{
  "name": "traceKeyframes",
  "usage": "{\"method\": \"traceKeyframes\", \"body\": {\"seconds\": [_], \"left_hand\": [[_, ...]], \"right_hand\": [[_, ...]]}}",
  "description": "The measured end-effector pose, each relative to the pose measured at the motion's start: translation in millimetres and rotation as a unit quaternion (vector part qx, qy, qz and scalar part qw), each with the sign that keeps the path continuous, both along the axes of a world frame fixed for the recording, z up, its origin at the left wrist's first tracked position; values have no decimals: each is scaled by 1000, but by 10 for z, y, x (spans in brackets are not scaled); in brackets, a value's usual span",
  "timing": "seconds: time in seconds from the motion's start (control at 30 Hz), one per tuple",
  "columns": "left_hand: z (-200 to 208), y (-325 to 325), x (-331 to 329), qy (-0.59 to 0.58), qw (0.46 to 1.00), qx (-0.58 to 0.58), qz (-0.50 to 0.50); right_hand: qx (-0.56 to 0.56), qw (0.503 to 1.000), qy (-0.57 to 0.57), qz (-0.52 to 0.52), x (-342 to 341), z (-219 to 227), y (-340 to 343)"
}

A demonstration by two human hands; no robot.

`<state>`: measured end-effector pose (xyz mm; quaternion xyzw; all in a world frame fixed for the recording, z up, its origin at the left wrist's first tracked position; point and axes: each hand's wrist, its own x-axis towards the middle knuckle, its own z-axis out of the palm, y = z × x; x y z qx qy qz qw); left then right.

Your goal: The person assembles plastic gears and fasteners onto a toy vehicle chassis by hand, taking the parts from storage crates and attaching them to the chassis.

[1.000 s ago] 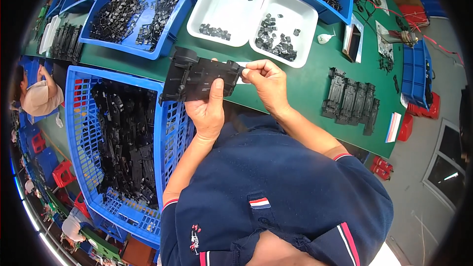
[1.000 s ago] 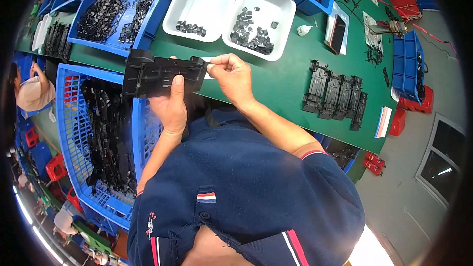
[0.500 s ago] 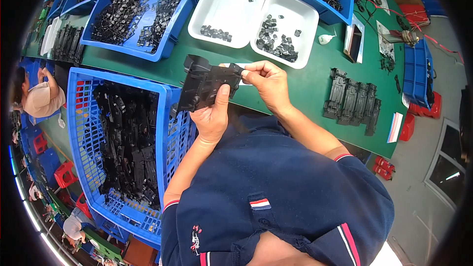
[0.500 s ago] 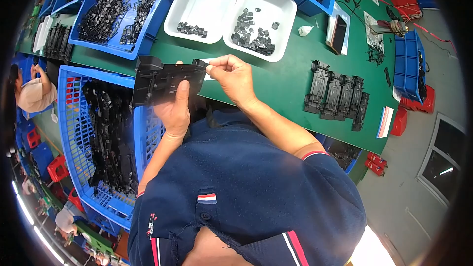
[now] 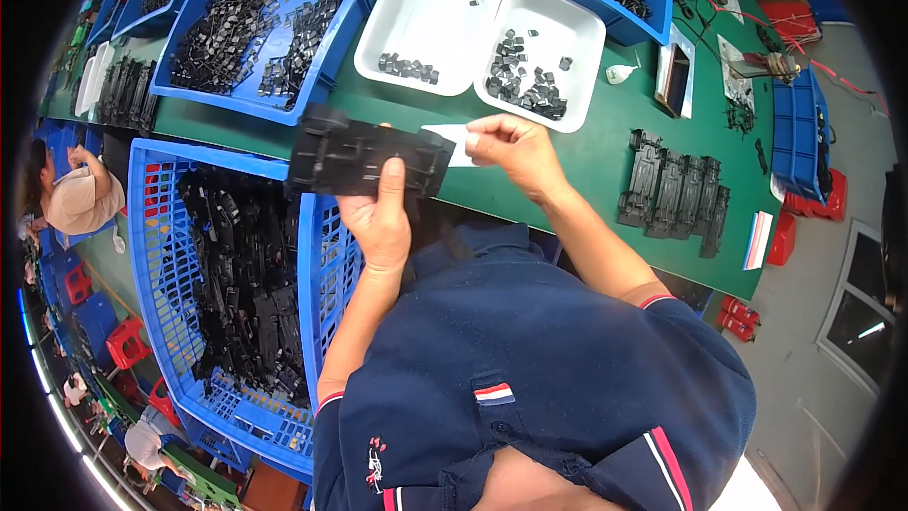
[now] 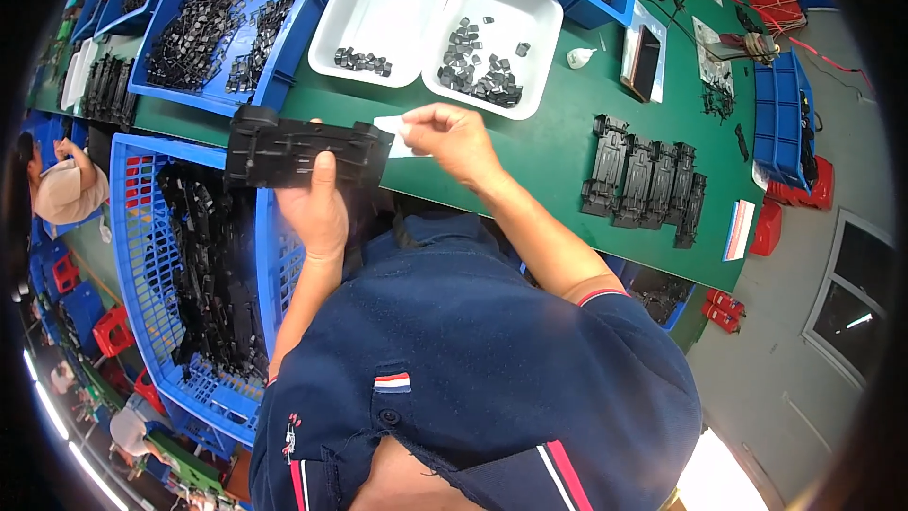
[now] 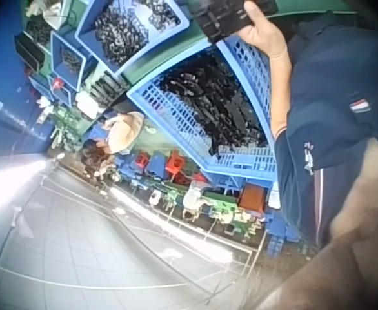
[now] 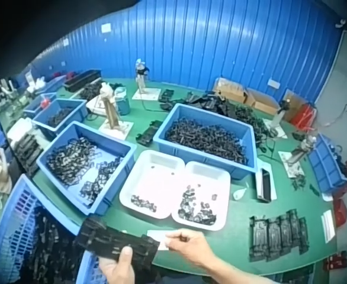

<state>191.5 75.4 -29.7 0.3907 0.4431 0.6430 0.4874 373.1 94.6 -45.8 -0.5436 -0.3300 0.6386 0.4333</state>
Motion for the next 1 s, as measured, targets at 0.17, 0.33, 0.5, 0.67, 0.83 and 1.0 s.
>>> {"method": "traceKeyframes", "body": {"seconds": [0.17, 0.33, 0.5, 0.67, 0.83, 1.0], "left_hand": [[-91, -1, -149, -57, 998, -4, 28], [-45, -19, -167, -125, 991, -19, 34], [-27, -39, -182, -159, 986, -38, 26], [15, -80, -193, -161, 985, -46, 28], [-12, -95, -211, -187, 980, -63, 27], [-145, -111, -265, -225, 967, -118, 23]], "right_hand": [[71, 951, -300, -30, 635, -265, 419], [111, 846, -517, 71, 949, -693, 779], [90, 793, -579, 168, 776, -822, 904], [99, 768, -606, 180, 836, -988, 921], [131, 841, -520, 69, 931, -893, 822], [41, 982, -161, -86, 645, -432, 525]]}}
